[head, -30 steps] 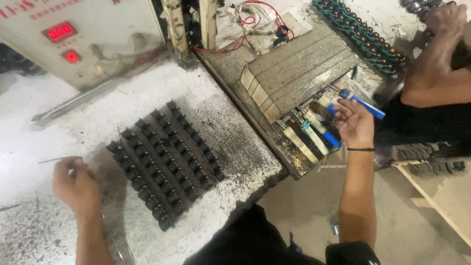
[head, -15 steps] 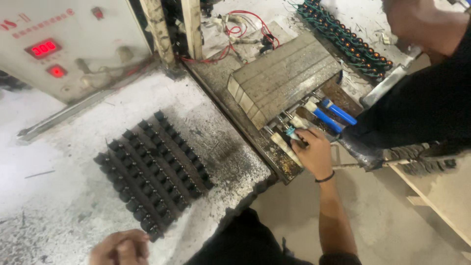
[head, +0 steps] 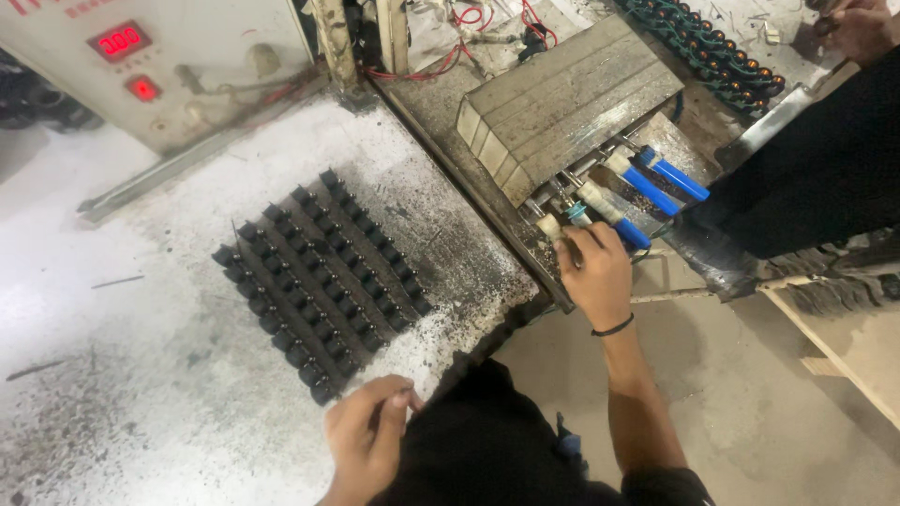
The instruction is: The person solders components on a black fixture, using a soldering iron to touch each part in the grid one at a time while holding a thin wire with the other hand. They occasionally set the iron down in a holder and pick up a different iron, then continue working across the grid.
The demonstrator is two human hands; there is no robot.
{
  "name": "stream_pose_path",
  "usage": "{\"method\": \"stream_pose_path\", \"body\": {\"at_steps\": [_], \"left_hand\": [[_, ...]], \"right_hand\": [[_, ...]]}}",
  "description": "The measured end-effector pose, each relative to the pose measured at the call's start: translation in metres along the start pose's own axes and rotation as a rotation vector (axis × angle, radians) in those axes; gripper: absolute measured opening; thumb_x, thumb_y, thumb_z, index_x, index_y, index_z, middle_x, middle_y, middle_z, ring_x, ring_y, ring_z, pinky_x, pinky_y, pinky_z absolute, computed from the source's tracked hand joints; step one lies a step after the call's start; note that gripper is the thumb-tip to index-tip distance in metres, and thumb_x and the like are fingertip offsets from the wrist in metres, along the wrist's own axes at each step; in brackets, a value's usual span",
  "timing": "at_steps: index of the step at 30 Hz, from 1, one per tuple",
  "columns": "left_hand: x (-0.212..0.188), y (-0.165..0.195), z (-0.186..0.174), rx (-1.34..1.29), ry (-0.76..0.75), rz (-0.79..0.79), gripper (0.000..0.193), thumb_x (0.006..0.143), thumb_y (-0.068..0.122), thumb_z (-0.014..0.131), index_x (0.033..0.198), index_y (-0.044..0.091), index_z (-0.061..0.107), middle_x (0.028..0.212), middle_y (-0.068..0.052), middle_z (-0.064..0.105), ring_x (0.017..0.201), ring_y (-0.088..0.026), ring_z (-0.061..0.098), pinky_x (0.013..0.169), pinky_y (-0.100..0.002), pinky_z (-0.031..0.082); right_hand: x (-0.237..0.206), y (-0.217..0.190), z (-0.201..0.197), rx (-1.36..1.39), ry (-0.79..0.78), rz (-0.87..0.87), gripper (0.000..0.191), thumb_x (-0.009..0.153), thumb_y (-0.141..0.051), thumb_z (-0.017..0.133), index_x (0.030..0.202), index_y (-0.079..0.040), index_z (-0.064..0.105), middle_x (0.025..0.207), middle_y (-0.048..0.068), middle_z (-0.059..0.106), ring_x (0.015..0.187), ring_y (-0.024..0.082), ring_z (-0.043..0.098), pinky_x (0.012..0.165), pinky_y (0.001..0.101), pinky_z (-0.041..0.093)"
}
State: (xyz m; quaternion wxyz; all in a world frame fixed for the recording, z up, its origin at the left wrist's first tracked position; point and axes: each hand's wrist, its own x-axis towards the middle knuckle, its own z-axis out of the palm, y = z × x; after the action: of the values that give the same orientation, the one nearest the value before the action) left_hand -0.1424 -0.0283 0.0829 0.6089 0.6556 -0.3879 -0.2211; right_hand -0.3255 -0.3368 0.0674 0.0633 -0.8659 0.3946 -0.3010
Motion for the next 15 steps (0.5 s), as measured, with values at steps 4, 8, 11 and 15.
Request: {"method": "stream_pose_path", "body": {"at_steps": [4,8,11,15], "left_hand": [[0.003,0.008,-0.001,0.049,-0.032,0.181,0.007,0.099,0.004,0.063,0.102,0.004,0.07,0.081,-0.004,0.075,0.067,-0.013,0.072,0.062,-0.025,0.055],[0.015,0.016,0.0,0.095,-0.091,0.008,0.015,0.091,0.005,0.066,0.102,0.001,0.075,0.076,-0.008,0.077,0.058,-0.017,0.072,0.053,-0.028,0.054],[0.027,0.017,0.008,0.032,-0.173,-0.058,0.015,0.091,0.005,0.066,0.103,0.001,0.075,0.081,-0.01,0.078,0.061,-0.019,0.072,0.055,-0.03,0.055],[0.036,0.015,0.021,-0.039,-0.229,0.075,0.011,0.098,0.007,0.065,0.106,0.002,0.073,0.099,-0.012,0.077,0.089,-0.026,0.075,0.077,-0.034,0.058]], "right_hand": [[-0.003,0.001,-0.001,-0.039,0.052,-0.151,0.027,0.088,-0.018,0.081,0.111,-0.006,0.072,0.099,0.011,0.067,0.089,0.034,0.065,0.078,0.0414,0.052],[-0.032,-0.003,-0.032,0.082,-0.006,0.144,0.029,0.091,-0.017,0.08,0.114,-0.001,0.072,0.097,0.013,0.067,0.073,0.026,0.063,0.064,0.0356,0.049],[-0.066,-0.012,-0.056,0.316,-0.042,0.178,0.031,0.096,-0.013,0.077,0.122,0.002,0.069,0.099,0.01,0.067,0.075,0.018,0.059,0.066,0.0314,0.047],[-0.09,-0.052,-0.037,0.665,-0.138,0.303,0.03,0.09,-0.01,0.076,0.115,0.003,0.068,0.105,0.011,0.068,0.072,0.013,0.061,0.063,0.0269,0.048]]}}
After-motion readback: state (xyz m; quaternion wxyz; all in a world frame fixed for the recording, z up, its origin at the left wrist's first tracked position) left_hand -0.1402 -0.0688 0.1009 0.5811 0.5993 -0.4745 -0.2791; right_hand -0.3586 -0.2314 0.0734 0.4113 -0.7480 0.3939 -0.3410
